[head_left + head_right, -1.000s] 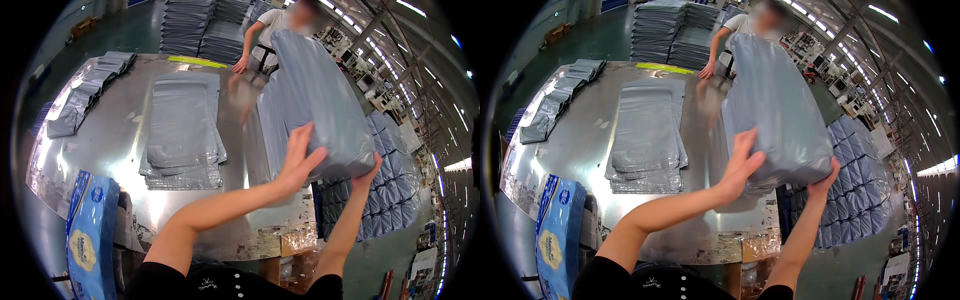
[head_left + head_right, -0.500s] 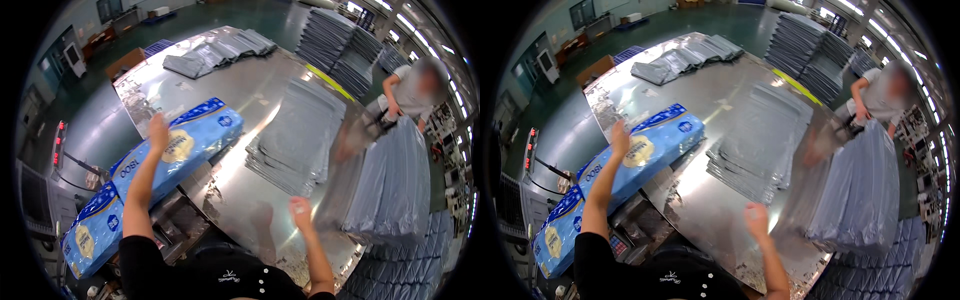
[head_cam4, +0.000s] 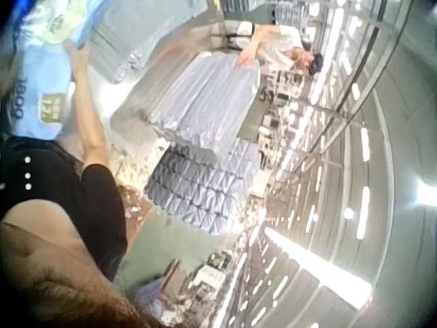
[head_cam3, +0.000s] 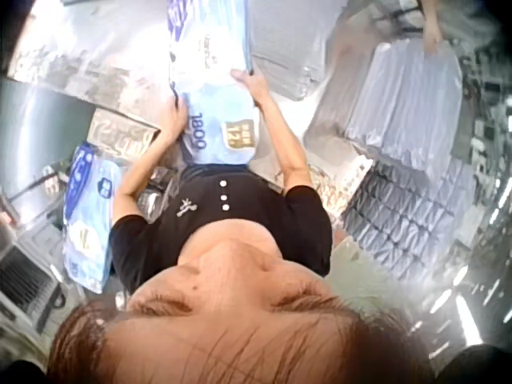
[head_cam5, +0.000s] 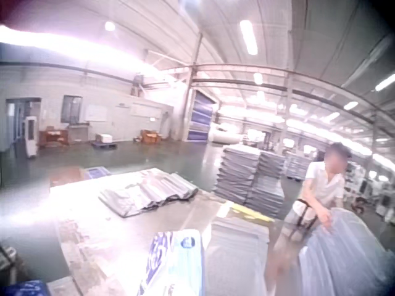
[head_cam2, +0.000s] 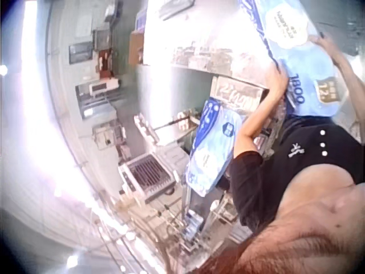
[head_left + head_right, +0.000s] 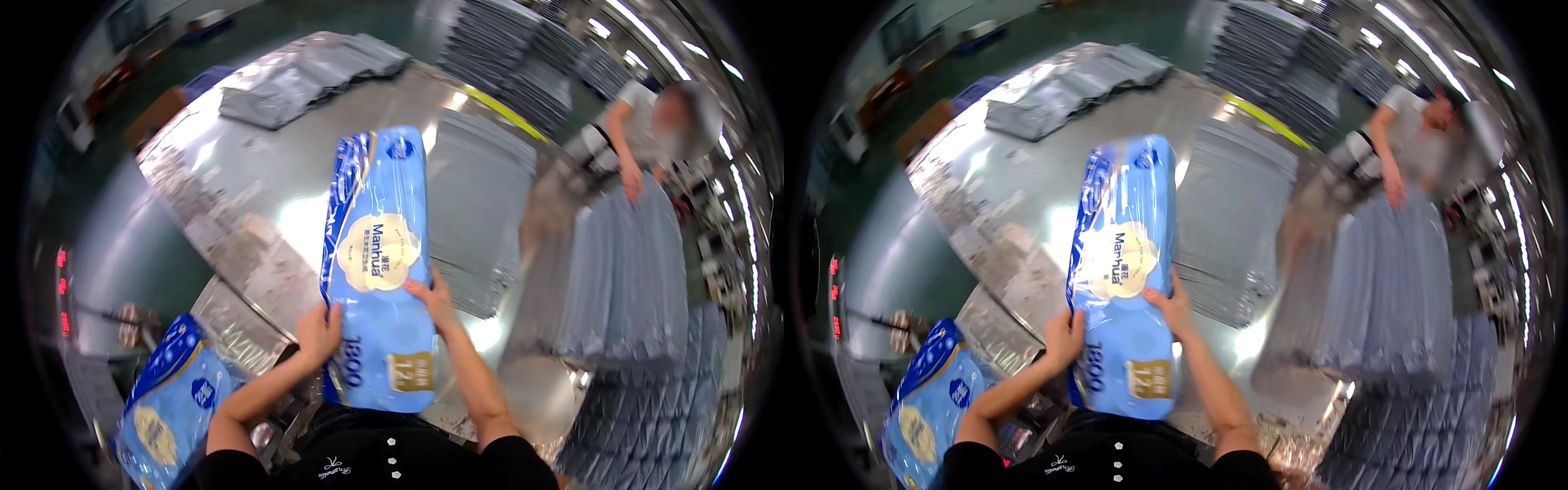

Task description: The person places blue packaged items into gray plastic bags on a metal table, folds the bag edges, and stacks the sealed bags. A coworker nearby stacks similar gray bags. The person repeats the process for multiple items.

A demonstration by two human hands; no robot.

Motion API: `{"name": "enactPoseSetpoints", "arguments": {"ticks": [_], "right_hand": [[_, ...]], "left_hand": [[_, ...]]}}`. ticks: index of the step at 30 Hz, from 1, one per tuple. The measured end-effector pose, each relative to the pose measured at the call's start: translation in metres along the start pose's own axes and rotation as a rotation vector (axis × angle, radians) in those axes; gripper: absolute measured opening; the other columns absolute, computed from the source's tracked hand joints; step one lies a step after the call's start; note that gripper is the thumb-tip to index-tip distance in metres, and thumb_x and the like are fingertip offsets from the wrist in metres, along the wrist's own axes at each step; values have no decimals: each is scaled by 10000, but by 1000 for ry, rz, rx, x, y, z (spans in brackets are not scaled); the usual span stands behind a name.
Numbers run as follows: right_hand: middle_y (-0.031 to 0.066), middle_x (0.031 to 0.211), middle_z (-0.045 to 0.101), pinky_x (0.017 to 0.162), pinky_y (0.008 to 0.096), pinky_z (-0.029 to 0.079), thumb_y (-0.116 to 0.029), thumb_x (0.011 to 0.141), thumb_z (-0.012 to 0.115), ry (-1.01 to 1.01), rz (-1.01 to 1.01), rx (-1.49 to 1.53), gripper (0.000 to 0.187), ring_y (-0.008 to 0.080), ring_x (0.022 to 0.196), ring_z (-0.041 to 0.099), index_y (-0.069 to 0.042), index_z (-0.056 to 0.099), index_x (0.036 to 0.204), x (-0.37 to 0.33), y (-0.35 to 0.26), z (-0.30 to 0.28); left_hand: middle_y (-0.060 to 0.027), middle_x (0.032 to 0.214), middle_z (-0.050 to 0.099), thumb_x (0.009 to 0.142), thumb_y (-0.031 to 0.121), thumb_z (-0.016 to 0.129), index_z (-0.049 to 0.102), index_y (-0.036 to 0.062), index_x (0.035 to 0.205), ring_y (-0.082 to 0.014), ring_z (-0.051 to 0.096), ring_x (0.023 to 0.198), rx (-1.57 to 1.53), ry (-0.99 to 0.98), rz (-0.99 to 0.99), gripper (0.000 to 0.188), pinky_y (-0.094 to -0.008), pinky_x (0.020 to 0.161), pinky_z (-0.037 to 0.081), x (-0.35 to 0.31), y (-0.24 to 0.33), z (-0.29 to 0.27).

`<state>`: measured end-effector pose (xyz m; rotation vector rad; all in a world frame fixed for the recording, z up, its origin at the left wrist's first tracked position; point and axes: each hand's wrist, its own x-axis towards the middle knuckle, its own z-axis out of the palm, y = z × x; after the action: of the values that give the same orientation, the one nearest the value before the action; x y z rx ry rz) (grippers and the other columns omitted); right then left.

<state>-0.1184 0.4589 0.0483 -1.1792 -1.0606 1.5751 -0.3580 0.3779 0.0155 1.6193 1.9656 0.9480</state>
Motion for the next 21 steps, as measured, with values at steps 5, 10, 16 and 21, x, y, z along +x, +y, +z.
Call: {"name": "enactPoseSetpoints", "arguments": {"ticks": [5, 10, 16, 21], "right_hand": [[203, 1279, 464, 996, 417, 406, -430, 615, 815, 244, -30, -966, 1031, 372, 1166, 508, -136, 328, 1475, -132, -124, -109], [231, 1175, 447, 931, 464, 433, -483, 576, 819, 552, 344, -1331, 1067, 436, 1073, 511, -217, 320, 1481, -251, -89, -140], [242, 1228, 482, 974, 449, 418, -493, 540, 833, 637, 349, -991, 1075, 373, 1163, 492, -204, 373, 1468, -282, -27, -198], [207, 1309, 515, 1037, 357, 354, -371, 500, 833, 470, 286, -324, 1062, 290, 1229, 476, -15, 426, 1415, -284, -59, -237]], "left_hand": [[-178, 623, 612, 890, 343, 578, 656, 58, 703, -406, 597, 581, -221, -667, 458, 350, -462, 561, 467, 1, 72, 68], [-164, 965, 633, 844, 105, 586, 618, 61, 1054, -332, 622, 859, -119, -341, 640, 217, -427, 716, 495, 140, 87, 185], [-164, 1115, 604, 771, 144, 617, 608, 35, 1087, -334, 596, 1021, 761, -729, 812, 335, -424, 849, 517, 260, 98, 298], [-78, 988, 605, 814, 149, 598, 606, 103, 985, -259, 635, 929, 820, -511, 1140, 177, -367, 706, 542, 289, 87, 325]]}}
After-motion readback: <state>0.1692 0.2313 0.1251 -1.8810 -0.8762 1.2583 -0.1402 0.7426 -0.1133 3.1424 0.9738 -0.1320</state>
